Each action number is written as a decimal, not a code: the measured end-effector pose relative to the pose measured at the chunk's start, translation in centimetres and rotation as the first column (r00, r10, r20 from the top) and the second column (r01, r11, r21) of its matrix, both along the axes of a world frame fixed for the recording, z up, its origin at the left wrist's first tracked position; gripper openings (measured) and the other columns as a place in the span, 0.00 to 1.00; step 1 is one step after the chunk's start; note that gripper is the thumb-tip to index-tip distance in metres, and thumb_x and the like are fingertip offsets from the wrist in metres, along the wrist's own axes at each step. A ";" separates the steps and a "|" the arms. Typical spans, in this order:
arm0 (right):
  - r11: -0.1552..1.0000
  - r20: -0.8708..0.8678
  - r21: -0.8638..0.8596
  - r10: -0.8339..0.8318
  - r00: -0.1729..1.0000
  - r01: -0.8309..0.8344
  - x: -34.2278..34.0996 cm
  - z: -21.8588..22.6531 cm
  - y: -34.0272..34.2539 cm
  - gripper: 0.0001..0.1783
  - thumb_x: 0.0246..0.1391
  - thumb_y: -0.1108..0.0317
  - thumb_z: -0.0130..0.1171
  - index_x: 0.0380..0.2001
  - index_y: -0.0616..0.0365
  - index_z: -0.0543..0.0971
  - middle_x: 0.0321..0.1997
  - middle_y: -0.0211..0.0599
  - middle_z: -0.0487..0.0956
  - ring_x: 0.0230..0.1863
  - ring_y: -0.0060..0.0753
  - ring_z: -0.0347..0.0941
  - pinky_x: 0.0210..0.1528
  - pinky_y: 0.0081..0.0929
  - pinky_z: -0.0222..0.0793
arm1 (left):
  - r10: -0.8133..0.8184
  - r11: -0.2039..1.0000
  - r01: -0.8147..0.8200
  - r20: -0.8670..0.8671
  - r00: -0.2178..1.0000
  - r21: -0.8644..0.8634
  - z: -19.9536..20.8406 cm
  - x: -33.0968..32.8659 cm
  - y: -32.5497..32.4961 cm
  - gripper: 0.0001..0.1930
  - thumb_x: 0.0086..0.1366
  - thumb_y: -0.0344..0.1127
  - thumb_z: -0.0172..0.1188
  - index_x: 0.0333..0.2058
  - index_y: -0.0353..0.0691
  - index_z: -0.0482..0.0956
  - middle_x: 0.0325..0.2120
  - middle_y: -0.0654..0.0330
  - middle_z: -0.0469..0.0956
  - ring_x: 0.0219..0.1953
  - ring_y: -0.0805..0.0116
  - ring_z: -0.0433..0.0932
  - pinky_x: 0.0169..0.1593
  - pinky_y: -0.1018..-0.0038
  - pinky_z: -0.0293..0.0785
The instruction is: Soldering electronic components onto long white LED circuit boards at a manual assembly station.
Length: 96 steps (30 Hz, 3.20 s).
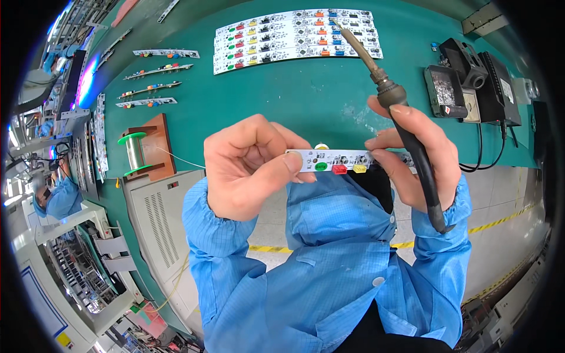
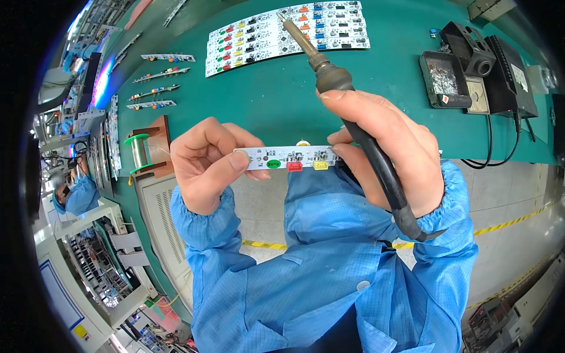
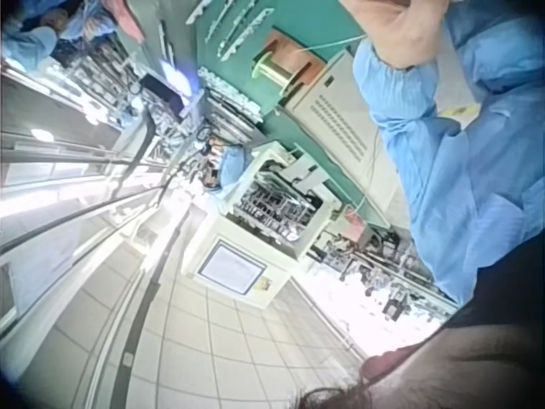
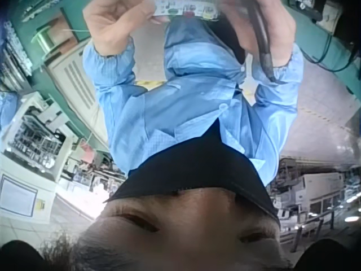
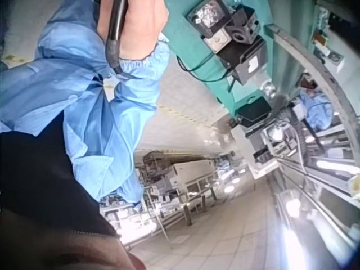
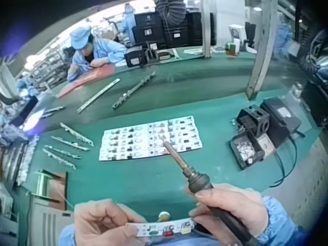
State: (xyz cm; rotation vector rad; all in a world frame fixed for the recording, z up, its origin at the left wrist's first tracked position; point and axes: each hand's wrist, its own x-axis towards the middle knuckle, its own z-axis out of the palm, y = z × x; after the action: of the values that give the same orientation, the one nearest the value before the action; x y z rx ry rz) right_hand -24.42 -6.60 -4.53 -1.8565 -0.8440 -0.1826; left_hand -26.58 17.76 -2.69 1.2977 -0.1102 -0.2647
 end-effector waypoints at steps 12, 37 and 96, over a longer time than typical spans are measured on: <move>0.993 -0.049 -0.061 -0.106 0.993 0.103 -1.2 1.1 0.1 0.30 0.37 0.88 0.58 0.49 0.62 0.70 0.47 0.53 0.74 0.36 0.43 0.78 0.35 0.27 0.77 | -0.075 0.991 0.072 0.018 0.997 0.115 1.1 0.6 -1.5 0.03 0.54 0.19 0.55 0.24 0.28 0.70 0.28 0.49 0.78 0.27 0.71 0.79 0.28 0.81 0.75; 0.654 0.320 -0.230 -0.648 0.691 0.720 5.6 -5.8 -12.5 0.27 0.51 0.82 0.53 0.56 0.58 0.65 0.53 0.42 0.73 0.42 0.27 0.77 0.44 0.19 0.69 | 0.004 0.999 -0.005 -0.021 1.000 -0.054 -2.9 1.9 2.5 0.04 0.55 0.22 0.55 0.24 0.31 0.68 0.30 0.41 0.77 0.24 0.60 0.80 0.26 0.75 0.79; 0.873 0.025 0.238 -0.443 0.896 0.425 -4.0 -6.1 -6.3 0.30 0.40 0.90 0.55 0.49 0.58 0.66 0.42 0.56 0.75 0.46 0.44 0.73 0.51 0.40 0.65 | 0.334 0.938 -0.332 0.002 0.943 -0.098 -9.3 2.3 6.2 0.14 0.60 0.19 0.52 0.45 0.28 0.73 0.46 0.44 0.73 0.41 0.67 0.77 0.44 0.79 0.78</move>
State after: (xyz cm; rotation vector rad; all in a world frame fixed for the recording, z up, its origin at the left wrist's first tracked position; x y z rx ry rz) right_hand -28.42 -12.88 -10.66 -1.8045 -0.4206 -0.6150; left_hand -24.27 24.00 -12.01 1.2005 0.0813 0.0436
